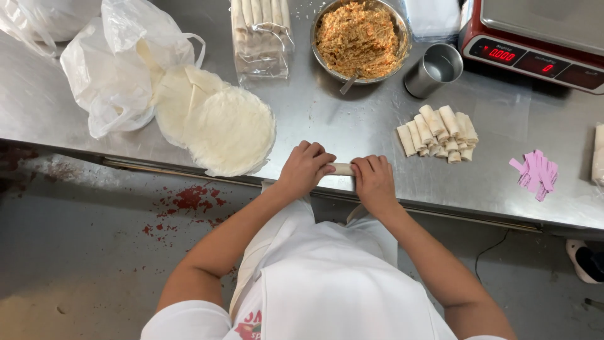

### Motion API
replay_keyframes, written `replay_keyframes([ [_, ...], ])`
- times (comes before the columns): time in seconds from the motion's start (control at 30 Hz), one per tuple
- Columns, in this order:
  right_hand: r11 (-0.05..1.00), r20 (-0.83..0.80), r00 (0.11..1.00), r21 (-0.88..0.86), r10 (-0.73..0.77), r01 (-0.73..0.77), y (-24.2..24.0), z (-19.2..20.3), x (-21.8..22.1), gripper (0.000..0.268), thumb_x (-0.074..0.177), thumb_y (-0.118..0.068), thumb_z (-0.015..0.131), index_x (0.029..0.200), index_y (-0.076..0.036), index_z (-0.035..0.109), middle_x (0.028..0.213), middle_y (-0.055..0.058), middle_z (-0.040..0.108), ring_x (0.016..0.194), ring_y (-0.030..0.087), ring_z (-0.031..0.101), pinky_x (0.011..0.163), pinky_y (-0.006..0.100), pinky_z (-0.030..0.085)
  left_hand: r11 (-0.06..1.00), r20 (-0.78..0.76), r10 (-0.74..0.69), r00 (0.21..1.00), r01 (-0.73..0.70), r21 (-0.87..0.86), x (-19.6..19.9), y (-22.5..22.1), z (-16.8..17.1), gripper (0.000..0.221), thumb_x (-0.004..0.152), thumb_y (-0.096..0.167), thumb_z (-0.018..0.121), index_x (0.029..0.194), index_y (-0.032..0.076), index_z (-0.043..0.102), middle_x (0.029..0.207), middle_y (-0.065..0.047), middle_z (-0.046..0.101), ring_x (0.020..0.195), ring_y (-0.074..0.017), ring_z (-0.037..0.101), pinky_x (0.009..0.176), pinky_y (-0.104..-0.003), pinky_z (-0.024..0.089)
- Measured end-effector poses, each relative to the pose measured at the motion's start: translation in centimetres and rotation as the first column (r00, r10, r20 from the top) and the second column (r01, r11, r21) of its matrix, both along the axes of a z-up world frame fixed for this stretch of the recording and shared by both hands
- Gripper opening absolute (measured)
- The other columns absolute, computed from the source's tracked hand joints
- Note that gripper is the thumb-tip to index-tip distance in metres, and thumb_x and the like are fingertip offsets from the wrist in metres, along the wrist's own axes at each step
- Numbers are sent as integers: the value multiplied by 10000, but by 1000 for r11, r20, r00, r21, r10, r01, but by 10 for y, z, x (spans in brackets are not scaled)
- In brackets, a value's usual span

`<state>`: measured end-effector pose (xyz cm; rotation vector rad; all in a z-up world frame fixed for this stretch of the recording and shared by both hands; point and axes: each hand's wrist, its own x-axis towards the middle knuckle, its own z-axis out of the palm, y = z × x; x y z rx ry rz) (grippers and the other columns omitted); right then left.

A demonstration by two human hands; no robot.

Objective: Manually assembling and rolling food items (likely spring rolls or lumpia) on a production line.

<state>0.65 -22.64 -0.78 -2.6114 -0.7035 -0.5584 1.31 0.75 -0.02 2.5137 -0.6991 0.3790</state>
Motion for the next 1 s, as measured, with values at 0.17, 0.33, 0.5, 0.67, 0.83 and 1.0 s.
replay_keyframes([
  [0.17,991,87,988,-26,131,-129,17,11,-20,409,1091,-201,491,1449,-16,562,1392,225,599,1302,403,558,1039,498,427,987,6,-133,991,132,91,-14,7,33,329,1015,317,611,1256,113,705,1145,-115,682,1102,-292,593,867,-390,510],
  [0.33,999,-69,997,-22,47,-49,22,12,-22,568,1034,-363,616,1475,-16,526,1384,238,611,1379,406,513,1129,583,349,989,70,-134,989,137,-50,-13,-7,24,243,983,170,667,1213,107,713,1001,-109,697,971,-262,648,853,-349,537],
  [0.5,989,-166,986,148,7,18,1,20,-11,320,1001,-344,658,1189,-86,662,941,88,667,931,300,657,877,430,496,902,-380,-53,923,-119,-415,-28,-21,49,423,982,338,691,1332,146,550,1078,-95,734,991,-255,726,897,-380,603],
  [0.67,901,-310,941,355,-139,250,-75,93,39,293,1014,-232,755,1170,7,687,969,206,660,912,399,676,797,463,544,886,-378,-64,923,-121,-447,-49,-6,79,442,1006,271,650,1377,78,505,1200,-137,685,1050,-272,707,934,-389,595],
  [0.83,749,-635,617,90,-465,656,-142,146,103,274,1050,-271,711,1242,-76,699,1110,78,738,926,221,671,814,399,534,893,-451,-112,886,-109,-436,-64,13,69,288,1020,166,541,1296,84,560,1204,-77,621,922,-190,689,682,-295,584],
  [1.0,751,-716,511,-28,-476,660,-160,132,128,247,1000,-369,752,1027,-129,701,1011,40,638,834,214,585,726,393,459,897,-446,-97,890,-115,-427,-71,30,60,236,1025,145,516,1214,67,635,1132,-68,651,913,-210,668,787,-339,544],
])
